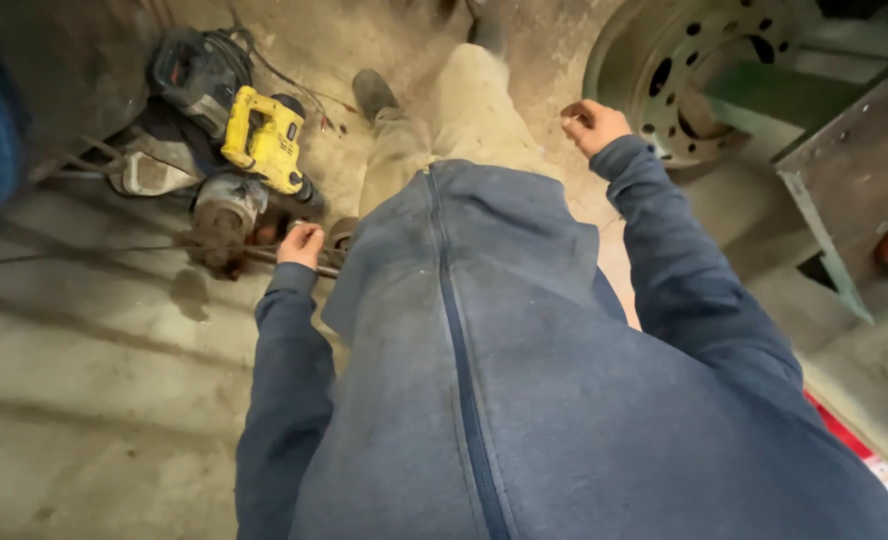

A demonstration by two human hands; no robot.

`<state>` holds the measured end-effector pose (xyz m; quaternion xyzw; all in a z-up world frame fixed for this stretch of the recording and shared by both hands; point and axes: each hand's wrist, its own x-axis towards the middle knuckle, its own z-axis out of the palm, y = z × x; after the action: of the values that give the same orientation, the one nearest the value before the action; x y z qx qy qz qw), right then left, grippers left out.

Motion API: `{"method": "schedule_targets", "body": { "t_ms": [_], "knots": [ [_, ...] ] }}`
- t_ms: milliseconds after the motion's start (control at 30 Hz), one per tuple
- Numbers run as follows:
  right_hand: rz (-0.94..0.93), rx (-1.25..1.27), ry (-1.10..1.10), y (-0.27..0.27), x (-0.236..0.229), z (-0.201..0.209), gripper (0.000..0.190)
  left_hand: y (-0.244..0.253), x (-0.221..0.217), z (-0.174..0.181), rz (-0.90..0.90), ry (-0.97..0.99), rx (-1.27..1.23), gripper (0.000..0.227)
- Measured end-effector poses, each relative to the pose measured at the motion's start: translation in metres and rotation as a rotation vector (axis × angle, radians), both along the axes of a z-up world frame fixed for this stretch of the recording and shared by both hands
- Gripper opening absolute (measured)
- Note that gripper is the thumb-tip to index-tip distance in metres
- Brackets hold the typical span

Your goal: The person sits on the workshop floor beside an electric motor and uses a hammer and a socket wrench to loosen and remove a metal shaft and sleeve from the motor housing. They then set the tools aside and handle the motor's green and white electrical wires at the terminal box.

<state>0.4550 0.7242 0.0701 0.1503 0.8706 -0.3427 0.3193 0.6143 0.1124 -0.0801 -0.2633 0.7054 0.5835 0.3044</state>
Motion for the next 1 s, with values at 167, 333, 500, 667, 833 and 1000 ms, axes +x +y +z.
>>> {"method": "schedule_targets", "body": {
  "t_ms": [167,333,500,667,833,1000],
  "knots": [
    [0.207,-0.069,0.047,0.017,-0.012,-0.033,0.027,0.016,-0.019,-0.006,0.233,0.053,0.053,0.015],
    [0.442,-0.027,-0.14,0.07,-0.059,-0.056,0.03,0.096,-0.036,0.037,0.51,0.11,0.063,0.016],
    [0.697,-0.02,-0.041,0.146,-0.117,-0.085,0.03,0.255,0.005,0.111,0.541,0.13,0.03,0.021],
    [0.385,-0.171,-0.161,0.142,-0.178,-0.071,0.026,0.345,0.087,0.083,0.499,0.056,-0.046,0.024],
    [0.548,-0.178,-0.177,0.142,-0.177,-0.08,0.026,0.379,0.163,0.064,0.784,0.059,-0.083,0.02],
    [0.916,-0.05,-0.143,0.116,-0.142,-0.053,0.027,0.431,0.239,0.085,1.132,0.287,-0.038,0.018]
  ]
}}
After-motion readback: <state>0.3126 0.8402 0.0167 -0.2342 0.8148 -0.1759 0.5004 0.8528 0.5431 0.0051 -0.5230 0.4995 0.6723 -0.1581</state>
